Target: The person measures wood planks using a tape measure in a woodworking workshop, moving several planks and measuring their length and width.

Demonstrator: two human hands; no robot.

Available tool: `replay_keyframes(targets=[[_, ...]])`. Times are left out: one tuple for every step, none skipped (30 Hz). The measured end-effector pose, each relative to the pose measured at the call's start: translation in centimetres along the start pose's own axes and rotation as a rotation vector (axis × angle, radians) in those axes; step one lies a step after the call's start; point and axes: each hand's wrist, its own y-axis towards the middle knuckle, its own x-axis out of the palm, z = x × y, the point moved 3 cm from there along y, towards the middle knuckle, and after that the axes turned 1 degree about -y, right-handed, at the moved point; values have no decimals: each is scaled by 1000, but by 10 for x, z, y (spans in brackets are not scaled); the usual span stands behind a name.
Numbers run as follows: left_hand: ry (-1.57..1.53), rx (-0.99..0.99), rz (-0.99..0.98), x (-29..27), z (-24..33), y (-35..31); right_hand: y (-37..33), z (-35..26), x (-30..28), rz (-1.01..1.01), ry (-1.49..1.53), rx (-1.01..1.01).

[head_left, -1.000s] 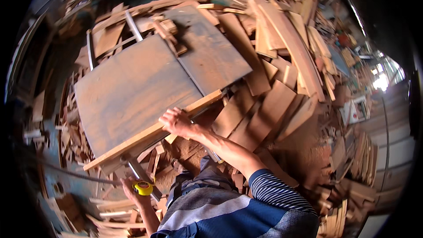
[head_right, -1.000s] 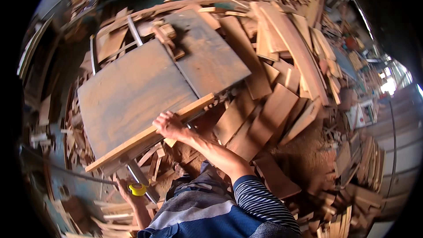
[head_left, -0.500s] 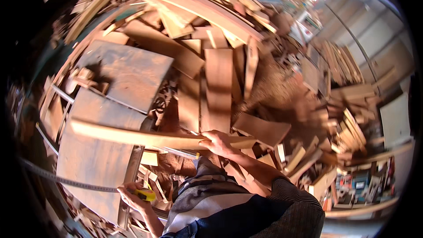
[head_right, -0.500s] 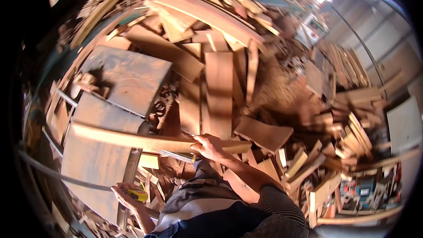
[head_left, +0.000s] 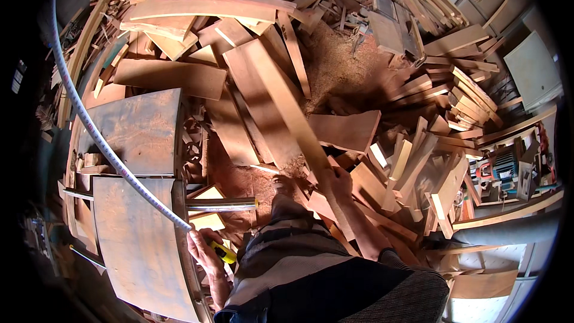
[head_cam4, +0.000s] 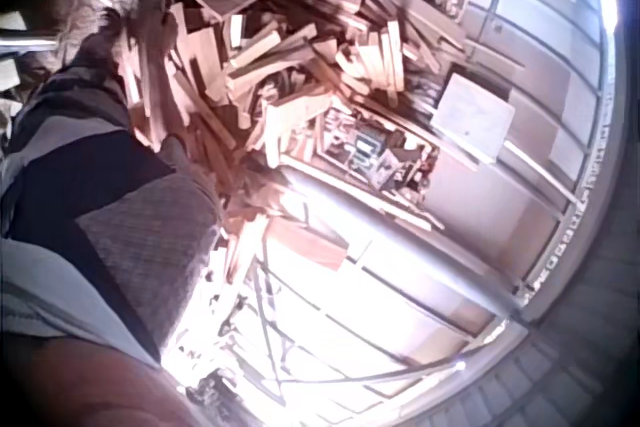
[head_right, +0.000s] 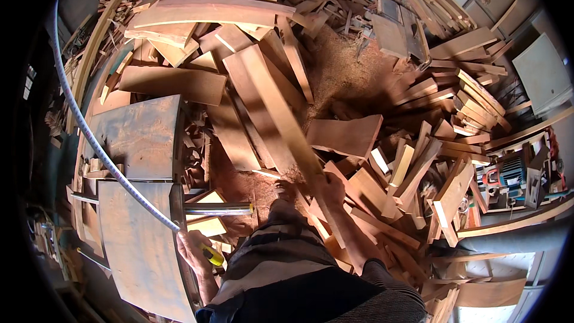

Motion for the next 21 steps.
replay_keyframes(targets=[[41, 8, -19, 4, -1, 3, 7, 11, -6, 31, -63, 25], [81, 14, -35, 8, -3, 6, 17, 23, -12, 61, -129, 49], [106, 4, -42, 14, -6, 7, 30, 49, -17, 87, -145, 82], [112, -11, -49, 20, -4, 9, 35, 47, -24, 84, -194, 134], [92, -3, -43, 25, -7, 9, 40, 50, -28, 93, -231, 153], [68, -7, -43, 31, -12, 7, 42, 55, -37, 106, -278, 179], [128, -103, -14, 35, -17, 10, 47, 54, -47, 34, -342, 258], [134, -90, -29, 43, -20, 13, 52, 64, -50, 14, -372, 297], [117, -95, -15, 55, -19, 15, 60, 73, -57, 4, -403, 333], [100, -96, 1, 66, -19, 16, 68, 83, -61, -8, -430, 367], [116, -104, -12, 75, -17, 19, 76, 94, -66, -31, -439, 399], [134, -112, -29, 83, -15, 22, 82, 103, -69, -26, -450, 415], [153, -120, -46, 91, -14, 25, 86, 113, -72, -22, -460, 432], [157, -114, -47, 99, -15, 28, 90, 123, -74, -17, -470, 450], [167, -110, -43, 106, -14, 31, 94, 133, -70, -31, -465, 443], [174, -105, -38, 113, -14, 33, 99, 145, -66, -44, -461, 434], [181, -98, -37, 120, -15, 36, 104, 156, -62, -55, -455, 428], [200, -76, -29, 129, -14, 38, 108, 163, -57, -111, -435, 447], [228, -71, -63, 133, -15, 40, 111, 169, -52, -164, -412, 470], [257, -65, -101, 138, -14, 42, 114, 176, -46, -217, -387, 493], [233, -61, -134, 149, -12, 45, 121, 215, -40, -216, -414, 386]])
